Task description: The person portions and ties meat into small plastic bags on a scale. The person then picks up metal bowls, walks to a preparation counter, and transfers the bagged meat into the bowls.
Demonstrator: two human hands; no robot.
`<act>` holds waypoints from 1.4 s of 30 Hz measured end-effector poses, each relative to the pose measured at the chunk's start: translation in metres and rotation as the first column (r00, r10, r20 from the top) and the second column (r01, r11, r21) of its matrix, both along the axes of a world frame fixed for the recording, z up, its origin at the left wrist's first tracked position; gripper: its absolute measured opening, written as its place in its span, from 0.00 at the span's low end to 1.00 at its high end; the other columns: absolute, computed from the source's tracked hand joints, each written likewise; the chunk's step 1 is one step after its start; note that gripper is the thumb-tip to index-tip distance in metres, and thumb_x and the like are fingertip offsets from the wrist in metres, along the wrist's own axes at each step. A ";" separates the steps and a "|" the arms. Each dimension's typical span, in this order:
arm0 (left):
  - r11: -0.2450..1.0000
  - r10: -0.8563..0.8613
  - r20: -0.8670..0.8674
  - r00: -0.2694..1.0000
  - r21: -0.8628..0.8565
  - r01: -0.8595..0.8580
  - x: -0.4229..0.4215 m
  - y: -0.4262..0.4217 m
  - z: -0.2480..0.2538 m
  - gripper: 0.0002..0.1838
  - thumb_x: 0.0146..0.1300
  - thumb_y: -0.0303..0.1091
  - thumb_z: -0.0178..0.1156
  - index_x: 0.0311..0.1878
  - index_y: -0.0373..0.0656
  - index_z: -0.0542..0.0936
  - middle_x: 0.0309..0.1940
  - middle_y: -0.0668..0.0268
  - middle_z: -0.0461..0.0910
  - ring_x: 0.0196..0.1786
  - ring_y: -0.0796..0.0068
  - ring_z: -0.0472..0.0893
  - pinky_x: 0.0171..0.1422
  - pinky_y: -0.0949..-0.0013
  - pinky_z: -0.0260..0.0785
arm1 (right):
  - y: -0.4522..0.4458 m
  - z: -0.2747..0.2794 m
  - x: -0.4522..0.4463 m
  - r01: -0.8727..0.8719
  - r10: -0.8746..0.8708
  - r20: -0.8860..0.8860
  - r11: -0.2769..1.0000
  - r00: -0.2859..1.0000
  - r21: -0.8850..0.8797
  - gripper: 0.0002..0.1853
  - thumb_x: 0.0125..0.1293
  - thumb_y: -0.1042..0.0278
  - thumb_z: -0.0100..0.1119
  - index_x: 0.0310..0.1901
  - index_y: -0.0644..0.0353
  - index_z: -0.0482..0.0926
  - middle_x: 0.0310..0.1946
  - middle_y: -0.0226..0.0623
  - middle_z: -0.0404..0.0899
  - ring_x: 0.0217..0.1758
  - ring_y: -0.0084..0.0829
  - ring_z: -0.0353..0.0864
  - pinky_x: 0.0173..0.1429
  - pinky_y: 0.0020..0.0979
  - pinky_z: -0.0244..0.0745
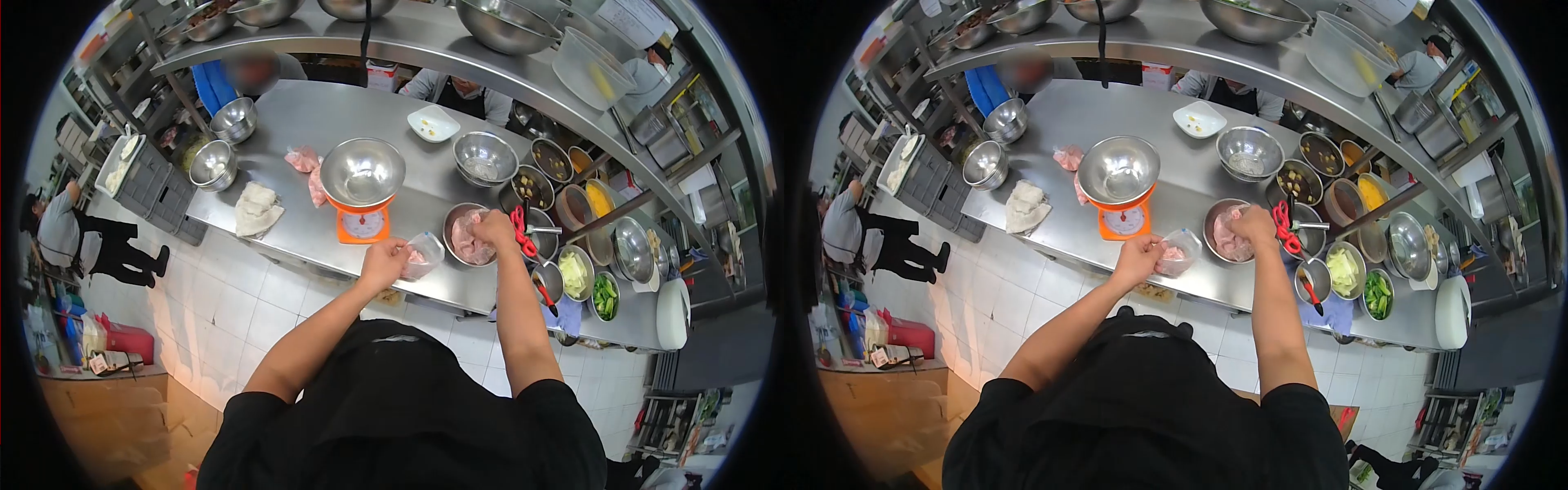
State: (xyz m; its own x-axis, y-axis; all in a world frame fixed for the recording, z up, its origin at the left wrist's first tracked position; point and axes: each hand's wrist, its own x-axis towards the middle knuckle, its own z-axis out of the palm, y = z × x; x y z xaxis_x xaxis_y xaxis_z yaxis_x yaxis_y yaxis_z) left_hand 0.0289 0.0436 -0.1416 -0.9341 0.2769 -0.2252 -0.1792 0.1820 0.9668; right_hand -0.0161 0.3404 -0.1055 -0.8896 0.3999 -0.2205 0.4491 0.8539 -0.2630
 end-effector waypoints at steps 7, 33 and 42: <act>0.996 -0.005 0.039 0.999 0.092 0.001 -0.005 0.009 0.001 0.11 0.75 0.33 0.63 0.50 0.33 0.83 0.23 0.68 0.81 0.22 0.81 0.78 0.27 0.74 0.73 | -0.021 0.011 0.040 -0.086 -0.290 -0.272 0.524 0.918 -0.847 0.10 0.60 0.68 0.67 0.38 0.67 0.85 0.28 0.34 0.84 0.21 0.21 0.79 0.23 0.29 0.74; 0.995 0.092 -0.053 0.994 0.048 -0.089 0.012 -0.005 -0.001 0.09 0.73 0.31 0.62 0.48 0.33 0.84 0.25 0.65 0.85 0.24 0.80 0.81 0.30 0.70 0.73 | -0.025 -0.057 -0.001 -0.268 0.240 0.191 0.954 0.952 0.136 0.31 0.59 0.41 0.71 0.53 0.60 0.88 0.58 0.51 0.85 0.61 0.47 0.85 0.65 0.45 0.80; 0.991 0.131 -0.145 0.981 -0.004 -0.133 0.008 -0.007 -0.013 0.10 0.74 0.31 0.64 0.48 0.32 0.84 0.26 0.67 0.83 0.25 0.81 0.79 0.31 0.73 0.71 | 0.021 -0.032 0.003 -0.272 0.285 0.076 0.952 0.956 -0.142 0.22 0.59 0.51 0.72 0.43 0.66 0.89 0.33 0.52 0.89 0.36 0.44 0.91 0.46 0.42 0.85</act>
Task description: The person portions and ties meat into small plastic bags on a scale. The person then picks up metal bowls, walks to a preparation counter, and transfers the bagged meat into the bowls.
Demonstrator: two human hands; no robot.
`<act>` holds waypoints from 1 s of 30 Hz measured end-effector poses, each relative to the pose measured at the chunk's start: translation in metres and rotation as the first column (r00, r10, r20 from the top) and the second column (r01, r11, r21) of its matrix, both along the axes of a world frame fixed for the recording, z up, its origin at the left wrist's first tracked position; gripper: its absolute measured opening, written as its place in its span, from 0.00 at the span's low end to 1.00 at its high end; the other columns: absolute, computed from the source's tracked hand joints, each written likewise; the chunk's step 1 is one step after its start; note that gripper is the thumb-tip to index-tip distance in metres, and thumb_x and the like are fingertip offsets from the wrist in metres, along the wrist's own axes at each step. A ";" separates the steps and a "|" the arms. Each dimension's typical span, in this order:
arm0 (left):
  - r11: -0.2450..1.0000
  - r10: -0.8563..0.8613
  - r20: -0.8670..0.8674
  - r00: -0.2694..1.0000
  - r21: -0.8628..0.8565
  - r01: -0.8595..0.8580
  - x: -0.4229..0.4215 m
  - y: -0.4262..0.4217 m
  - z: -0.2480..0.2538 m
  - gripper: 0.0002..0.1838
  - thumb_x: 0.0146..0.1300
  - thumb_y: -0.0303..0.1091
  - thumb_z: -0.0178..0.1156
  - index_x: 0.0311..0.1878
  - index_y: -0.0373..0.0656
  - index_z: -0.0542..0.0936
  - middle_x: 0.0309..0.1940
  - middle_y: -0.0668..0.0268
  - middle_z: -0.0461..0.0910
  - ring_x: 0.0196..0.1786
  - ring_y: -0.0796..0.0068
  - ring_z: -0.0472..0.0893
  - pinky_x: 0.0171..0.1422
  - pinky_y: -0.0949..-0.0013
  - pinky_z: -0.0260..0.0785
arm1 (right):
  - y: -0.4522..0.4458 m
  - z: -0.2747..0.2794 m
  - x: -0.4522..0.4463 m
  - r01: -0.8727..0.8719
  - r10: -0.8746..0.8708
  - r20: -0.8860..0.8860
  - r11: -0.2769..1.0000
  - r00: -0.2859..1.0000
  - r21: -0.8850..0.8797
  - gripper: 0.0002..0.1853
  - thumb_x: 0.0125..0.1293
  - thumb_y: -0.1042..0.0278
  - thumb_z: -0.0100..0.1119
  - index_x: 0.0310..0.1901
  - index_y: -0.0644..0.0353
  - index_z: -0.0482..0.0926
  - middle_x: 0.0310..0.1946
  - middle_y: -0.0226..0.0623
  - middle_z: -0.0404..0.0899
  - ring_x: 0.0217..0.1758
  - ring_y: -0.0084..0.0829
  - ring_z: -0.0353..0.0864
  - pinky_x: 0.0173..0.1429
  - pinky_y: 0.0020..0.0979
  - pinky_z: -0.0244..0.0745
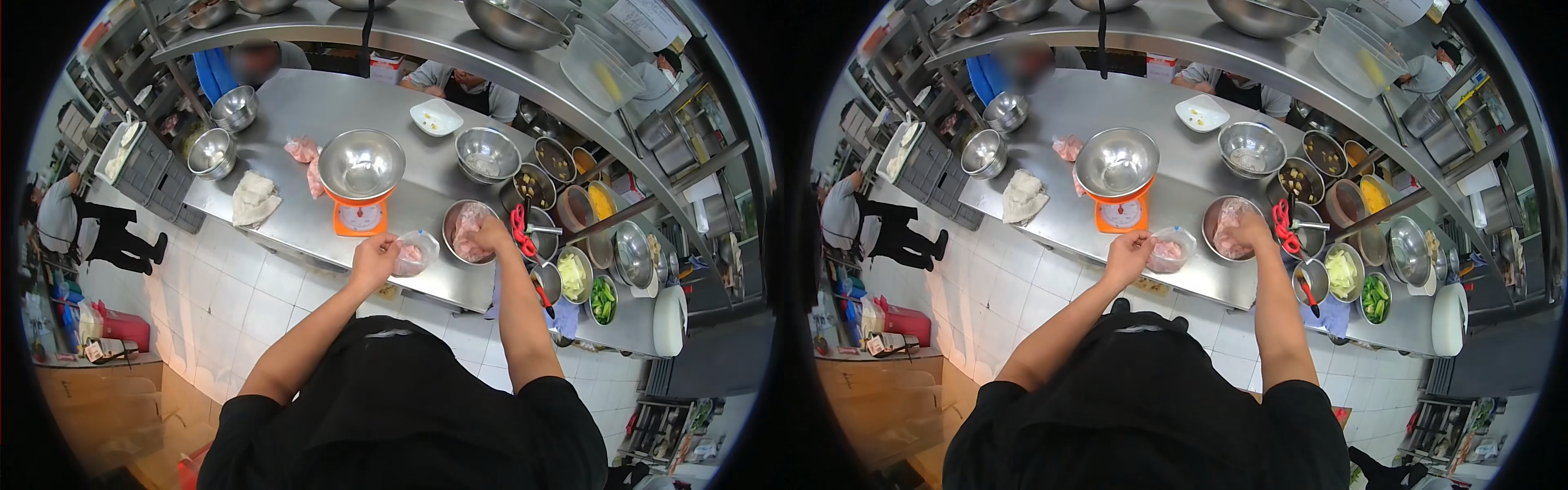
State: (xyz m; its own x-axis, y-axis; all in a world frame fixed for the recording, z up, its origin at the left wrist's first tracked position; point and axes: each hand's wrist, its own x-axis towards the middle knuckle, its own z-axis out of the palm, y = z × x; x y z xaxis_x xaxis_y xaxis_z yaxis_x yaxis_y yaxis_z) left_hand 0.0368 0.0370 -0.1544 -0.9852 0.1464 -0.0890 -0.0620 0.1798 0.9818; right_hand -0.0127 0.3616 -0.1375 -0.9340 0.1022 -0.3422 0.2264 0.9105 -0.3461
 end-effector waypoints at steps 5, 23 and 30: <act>1.000 0.000 0.005 1.000 0.014 0.000 -0.002 0.006 0.005 0.10 0.73 0.31 0.65 0.48 0.32 0.84 0.29 0.67 0.84 0.27 0.81 0.80 0.31 0.73 0.72 | 0.014 0.011 0.013 0.164 -0.147 0.102 0.968 0.984 -0.189 0.22 0.60 0.52 0.73 0.38 0.69 0.87 0.22 0.43 0.83 0.21 0.35 0.83 0.26 0.37 0.78; 0.987 -0.046 0.200 0.979 0.160 0.014 -0.014 0.016 0.010 0.10 0.72 0.31 0.65 0.49 0.34 0.82 0.27 0.69 0.81 0.23 0.83 0.76 0.26 0.75 0.71 | -0.043 -0.001 0.072 0.405 -0.575 -0.602 0.818 0.554 -0.409 0.14 0.71 0.65 0.62 0.51 0.64 0.87 0.44 0.52 0.87 0.43 0.48 0.88 0.51 0.41 0.81; 0.980 -0.036 0.258 0.965 0.200 -0.017 -0.013 0.017 0.021 0.09 0.73 0.31 0.65 0.48 0.34 0.82 0.27 0.69 0.81 0.23 0.83 0.76 0.27 0.76 0.70 | -0.048 0.028 0.079 0.171 -0.677 -0.405 0.615 0.614 -0.770 0.13 0.68 0.73 0.63 0.53 0.65 0.86 0.42 0.48 0.89 0.38 0.37 0.88 0.46 0.34 0.81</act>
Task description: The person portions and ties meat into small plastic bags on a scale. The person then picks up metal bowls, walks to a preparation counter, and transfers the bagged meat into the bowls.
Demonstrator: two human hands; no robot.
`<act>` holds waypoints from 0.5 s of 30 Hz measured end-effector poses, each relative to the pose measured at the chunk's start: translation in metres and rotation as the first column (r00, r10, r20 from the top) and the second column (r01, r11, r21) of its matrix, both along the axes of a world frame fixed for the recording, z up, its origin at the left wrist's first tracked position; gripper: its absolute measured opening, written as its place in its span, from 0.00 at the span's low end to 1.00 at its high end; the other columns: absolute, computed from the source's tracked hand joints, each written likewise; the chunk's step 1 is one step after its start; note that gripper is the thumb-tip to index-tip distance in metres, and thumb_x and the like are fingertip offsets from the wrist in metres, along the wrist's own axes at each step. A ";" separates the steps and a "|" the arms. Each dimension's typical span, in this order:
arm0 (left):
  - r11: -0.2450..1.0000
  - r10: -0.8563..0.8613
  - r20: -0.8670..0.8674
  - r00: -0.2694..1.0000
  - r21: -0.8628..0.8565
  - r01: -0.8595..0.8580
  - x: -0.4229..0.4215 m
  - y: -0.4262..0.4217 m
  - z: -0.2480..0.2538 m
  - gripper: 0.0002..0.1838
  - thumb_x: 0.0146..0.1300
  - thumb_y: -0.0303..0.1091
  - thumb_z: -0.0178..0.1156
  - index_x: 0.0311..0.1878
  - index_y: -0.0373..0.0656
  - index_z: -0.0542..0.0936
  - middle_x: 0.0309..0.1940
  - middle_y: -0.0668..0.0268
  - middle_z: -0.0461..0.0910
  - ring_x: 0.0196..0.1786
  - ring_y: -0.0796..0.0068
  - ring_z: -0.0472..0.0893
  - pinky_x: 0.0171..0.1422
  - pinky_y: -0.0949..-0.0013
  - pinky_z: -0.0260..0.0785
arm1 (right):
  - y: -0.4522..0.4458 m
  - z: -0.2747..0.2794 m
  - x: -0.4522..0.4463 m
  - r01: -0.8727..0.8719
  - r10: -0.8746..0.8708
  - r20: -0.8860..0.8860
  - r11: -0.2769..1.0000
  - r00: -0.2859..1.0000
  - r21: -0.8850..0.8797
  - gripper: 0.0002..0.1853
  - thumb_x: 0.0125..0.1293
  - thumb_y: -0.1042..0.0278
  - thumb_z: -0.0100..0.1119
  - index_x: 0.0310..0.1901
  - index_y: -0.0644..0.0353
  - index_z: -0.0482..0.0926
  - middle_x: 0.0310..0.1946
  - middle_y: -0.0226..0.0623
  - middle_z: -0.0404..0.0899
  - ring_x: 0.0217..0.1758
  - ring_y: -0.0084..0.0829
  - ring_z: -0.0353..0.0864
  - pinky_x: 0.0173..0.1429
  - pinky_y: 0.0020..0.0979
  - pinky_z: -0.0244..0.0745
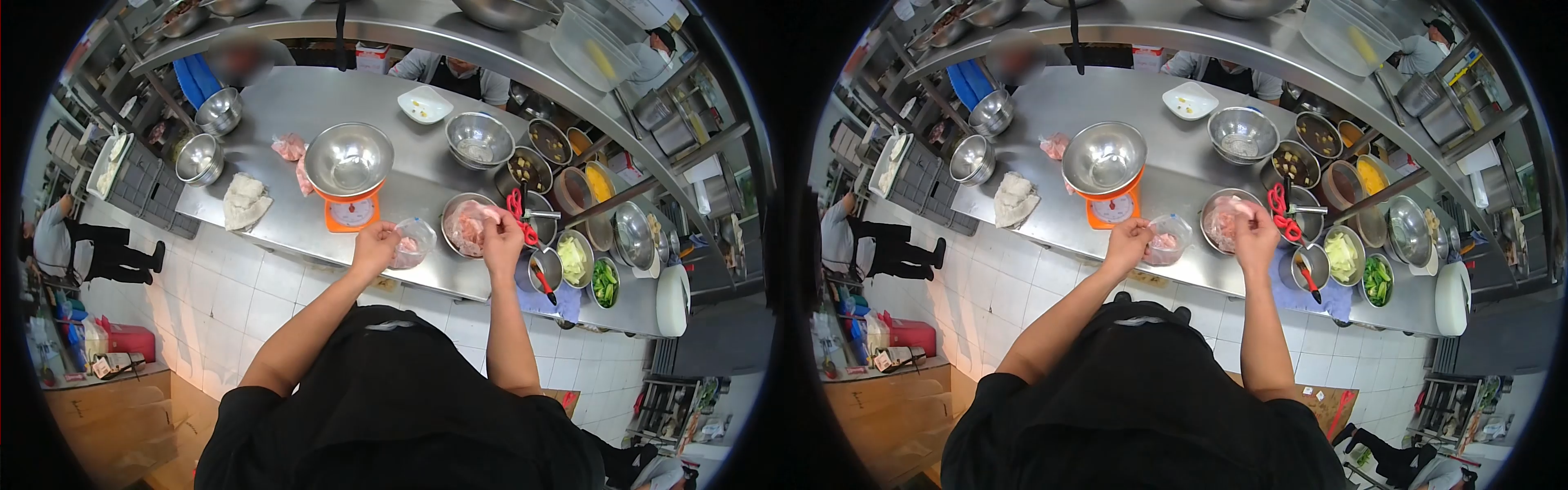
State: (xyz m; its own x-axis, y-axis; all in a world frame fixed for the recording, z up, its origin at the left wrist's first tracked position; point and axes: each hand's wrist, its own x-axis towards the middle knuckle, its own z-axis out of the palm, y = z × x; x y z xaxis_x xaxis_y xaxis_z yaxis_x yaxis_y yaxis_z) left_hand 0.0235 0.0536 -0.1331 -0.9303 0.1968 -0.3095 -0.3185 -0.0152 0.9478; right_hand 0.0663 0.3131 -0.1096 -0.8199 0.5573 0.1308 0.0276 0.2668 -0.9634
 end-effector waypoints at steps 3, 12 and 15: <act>1.000 -0.007 0.008 1.000 0.014 0.007 -0.001 0.001 -0.005 0.09 0.73 0.30 0.64 0.48 0.34 0.82 0.28 0.69 0.81 0.24 0.83 0.76 0.27 0.76 0.70 | -0.041 0.017 0.003 -0.328 0.331 -0.051 0.942 0.942 0.068 0.14 0.67 0.74 0.64 0.53 0.63 0.87 0.42 0.43 0.90 0.36 0.31 0.87 0.44 0.31 0.81; 0.990 0.004 -0.057 0.998 0.141 0.004 -0.006 -0.004 0.109 0.07 0.72 0.29 0.62 0.45 0.35 0.82 0.29 0.68 0.82 0.24 0.81 0.78 0.28 0.74 0.71 | -0.026 0.053 0.017 -0.280 0.275 -0.067 0.956 0.959 -0.086 0.11 0.73 0.73 0.62 0.53 0.65 0.86 0.40 0.33 0.89 0.31 0.18 0.83 0.35 0.20 0.76; 0.947 0.117 -0.119 0.986 0.313 -0.075 -0.018 -0.015 0.180 0.08 0.72 0.30 0.62 0.47 0.35 0.82 0.29 0.67 0.81 0.25 0.79 0.79 0.30 0.73 0.73 | -0.007 0.069 0.026 -0.217 0.209 -0.068 0.964 0.975 -0.150 0.08 0.74 0.74 0.61 0.50 0.65 0.85 0.38 0.31 0.89 0.27 0.14 0.79 0.28 0.18 0.69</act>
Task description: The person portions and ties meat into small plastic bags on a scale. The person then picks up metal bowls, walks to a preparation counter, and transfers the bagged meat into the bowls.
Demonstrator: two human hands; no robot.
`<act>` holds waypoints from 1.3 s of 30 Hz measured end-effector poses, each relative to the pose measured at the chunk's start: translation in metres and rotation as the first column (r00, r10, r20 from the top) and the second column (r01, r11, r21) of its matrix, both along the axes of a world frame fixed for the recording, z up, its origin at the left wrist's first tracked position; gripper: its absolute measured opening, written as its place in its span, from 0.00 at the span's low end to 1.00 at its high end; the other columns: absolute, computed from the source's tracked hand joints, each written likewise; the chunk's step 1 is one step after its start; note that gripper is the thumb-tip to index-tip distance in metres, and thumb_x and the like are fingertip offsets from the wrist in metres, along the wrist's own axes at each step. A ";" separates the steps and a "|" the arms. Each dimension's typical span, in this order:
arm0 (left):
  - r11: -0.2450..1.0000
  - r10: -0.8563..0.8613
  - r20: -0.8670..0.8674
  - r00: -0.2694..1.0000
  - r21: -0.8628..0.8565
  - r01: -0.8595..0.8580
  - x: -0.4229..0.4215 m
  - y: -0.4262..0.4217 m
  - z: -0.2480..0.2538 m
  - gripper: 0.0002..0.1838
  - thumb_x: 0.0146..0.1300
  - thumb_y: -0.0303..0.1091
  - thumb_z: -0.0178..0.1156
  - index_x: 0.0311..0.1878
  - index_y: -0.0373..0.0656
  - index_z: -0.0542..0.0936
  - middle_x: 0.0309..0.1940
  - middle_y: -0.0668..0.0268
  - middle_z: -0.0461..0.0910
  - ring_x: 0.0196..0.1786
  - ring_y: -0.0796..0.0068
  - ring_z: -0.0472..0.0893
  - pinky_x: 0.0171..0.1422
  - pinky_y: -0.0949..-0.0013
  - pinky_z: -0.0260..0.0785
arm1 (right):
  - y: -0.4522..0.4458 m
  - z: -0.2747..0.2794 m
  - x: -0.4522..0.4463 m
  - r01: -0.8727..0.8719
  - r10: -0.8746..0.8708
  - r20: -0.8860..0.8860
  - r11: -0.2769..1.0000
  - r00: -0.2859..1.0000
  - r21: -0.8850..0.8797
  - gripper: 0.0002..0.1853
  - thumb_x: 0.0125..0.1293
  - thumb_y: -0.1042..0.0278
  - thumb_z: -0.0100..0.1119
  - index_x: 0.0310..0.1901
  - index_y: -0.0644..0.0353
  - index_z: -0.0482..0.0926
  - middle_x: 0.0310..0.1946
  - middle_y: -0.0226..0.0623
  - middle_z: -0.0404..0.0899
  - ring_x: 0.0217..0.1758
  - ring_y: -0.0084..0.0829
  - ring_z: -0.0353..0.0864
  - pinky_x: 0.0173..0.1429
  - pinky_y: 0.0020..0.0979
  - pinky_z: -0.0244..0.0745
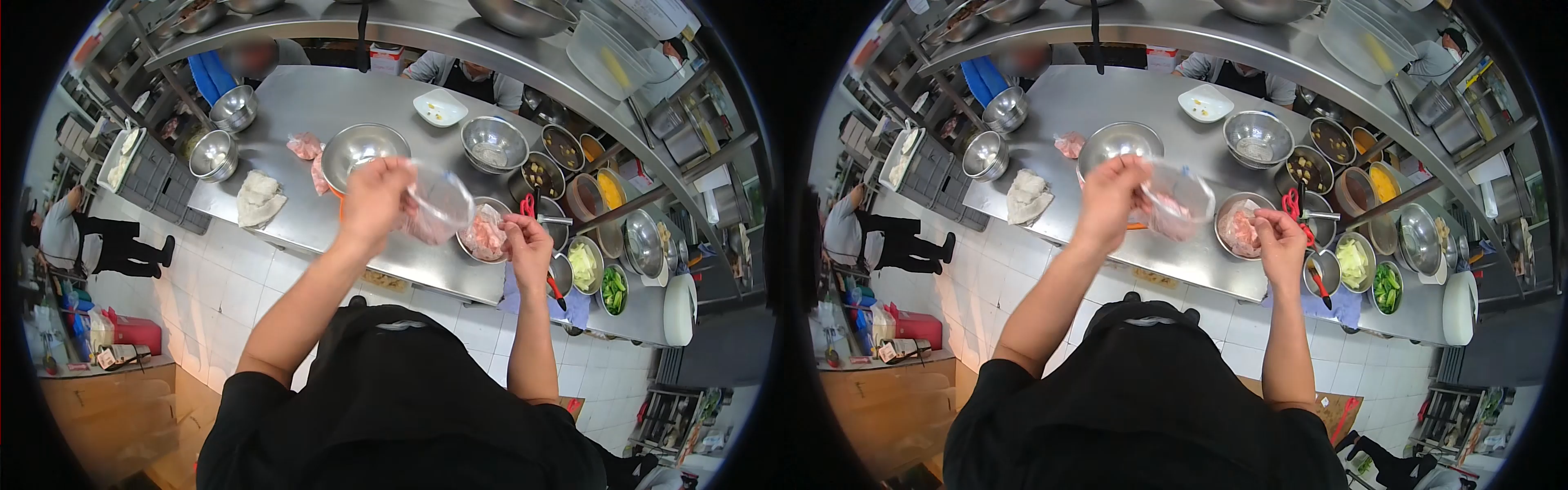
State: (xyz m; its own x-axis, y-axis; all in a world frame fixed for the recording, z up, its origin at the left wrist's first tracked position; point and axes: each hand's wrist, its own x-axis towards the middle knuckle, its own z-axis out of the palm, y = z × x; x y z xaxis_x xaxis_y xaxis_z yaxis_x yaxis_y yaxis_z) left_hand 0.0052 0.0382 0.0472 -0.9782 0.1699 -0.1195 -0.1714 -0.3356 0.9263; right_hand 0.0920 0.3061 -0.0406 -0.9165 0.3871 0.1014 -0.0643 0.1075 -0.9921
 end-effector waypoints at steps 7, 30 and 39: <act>0.986 0.062 -0.120 0.991 0.158 -0.043 -0.047 -0.022 0.060 0.08 0.71 0.30 0.62 0.47 0.34 0.80 0.30 0.66 0.80 0.27 0.77 0.78 0.33 0.73 0.74 | -0.022 -0.021 0.012 0.016 -0.012 0.083 0.999 0.997 -0.049 0.06 0.72 0.77 0.61 0.45 0.69 0.86 0.33 0.31 0.86 0.26 0.16 0.77 0.31 0.21 0.72; 0.962 0.252 -0.050 0.966 -0.094 -0.256 -0.088 -0.061 -0.087 0.07 0.73 0.30 0.61 0.49 0.38 0.79 0.31 0.68 0.79 0.28 0.80 0.77 0.33 0.76 0.73 | 0.008 -0.083 -0.006 0.184 -0.216 0.047 0.912 0.975 0.368 0.07 0.64 0.78 0.65 0.44 0.67 0.83 0.32 0.32 0.84 0.29 0.17 0.80 0.33 0.23 0.75; 0.752 -0.003 -0.493 0.870 -0.575 -0.323 -0.061 -0.089 -0.080 0.42 0.55 0.41 0.78 0.71 0.36 0.72 0.58 0.54 0.77 0.58 0.64 0.78 0.56 0.62 0.77 | 0.020 -0.096 -0.017 -0.090 -0.254 0.302 0.610 0.919 0.787 0.12 0.65 0.66 0.64 0.48 0.58 0.88 0.35 0.45 0.89 0.37 0.45 0.89 0.46 0.42 0.83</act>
State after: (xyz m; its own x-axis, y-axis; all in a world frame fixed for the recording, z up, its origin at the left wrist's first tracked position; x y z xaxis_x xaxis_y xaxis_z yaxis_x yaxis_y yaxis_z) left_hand -0.0556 -0.0505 -0.0333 -0.9506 0.0515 0.3062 0.3038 0.3586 0.8827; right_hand 0.0753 0.3265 -0.1364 -0.9159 0.3928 0.0825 0.3124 0.8268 -0.4678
